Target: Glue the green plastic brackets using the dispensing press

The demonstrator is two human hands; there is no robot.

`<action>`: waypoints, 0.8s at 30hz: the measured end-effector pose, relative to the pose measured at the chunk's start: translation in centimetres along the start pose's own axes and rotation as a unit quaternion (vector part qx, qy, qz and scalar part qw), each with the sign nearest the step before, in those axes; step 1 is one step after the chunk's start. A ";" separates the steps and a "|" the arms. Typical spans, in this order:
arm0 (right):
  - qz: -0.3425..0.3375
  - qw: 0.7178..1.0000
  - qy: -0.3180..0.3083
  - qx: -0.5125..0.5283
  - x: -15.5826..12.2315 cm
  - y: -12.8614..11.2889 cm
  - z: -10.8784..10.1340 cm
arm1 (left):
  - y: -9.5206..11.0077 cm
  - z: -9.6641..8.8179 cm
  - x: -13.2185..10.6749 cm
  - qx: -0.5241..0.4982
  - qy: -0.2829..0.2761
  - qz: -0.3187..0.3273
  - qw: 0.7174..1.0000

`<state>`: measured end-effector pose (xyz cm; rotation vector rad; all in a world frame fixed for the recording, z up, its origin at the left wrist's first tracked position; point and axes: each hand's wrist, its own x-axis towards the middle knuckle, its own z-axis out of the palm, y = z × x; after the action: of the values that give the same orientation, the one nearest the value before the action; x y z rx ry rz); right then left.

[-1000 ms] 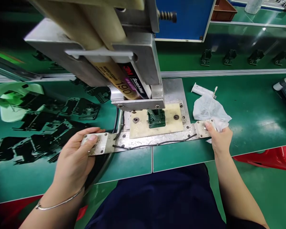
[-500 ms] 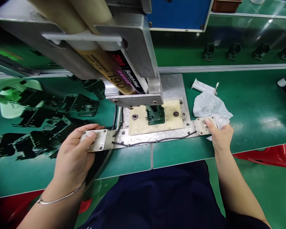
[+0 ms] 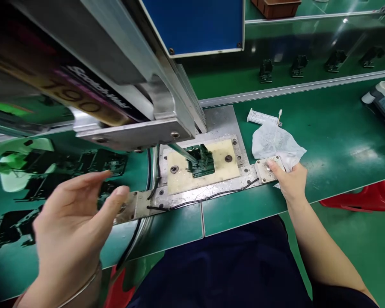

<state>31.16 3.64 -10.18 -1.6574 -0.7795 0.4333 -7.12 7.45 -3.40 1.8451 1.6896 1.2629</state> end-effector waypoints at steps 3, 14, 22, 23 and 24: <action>0.009 1.000 -0.001 -0.009 0.0 0.0 -0.1 | 2.4 1.9 2.0 -0.037 -0.151 -0.002 0.988; 0.008 1.000 -0.014 -0.006 -0.1 0.7 -0.3 | 5.5 6.5 5.4 -0.171 -0.332 -0.097 0.922; -0.152 0.977 0.059 -0.135 -1.9 -1.8 -2.0 | 7.2 3.7 3.6 -0.202 -0.434 -0.333 0.812; -0.209 0.966 0.009 -0.150 -2.7 -3.0 -2.4 | 7.5 3.3 3.0 -0.214 -0.459 -0.330 0.796; -0.267 0.949 -0.070 -0.151 -3.5 -4.4 -2.8 | 7.9 3.0 2.4 -0.224 -0.480 -0.314 0.788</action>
<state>29.40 -0.41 -5.71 -1.6168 -1.4082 0.0456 -0.19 8.76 1.76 1.1138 1.0938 0.2632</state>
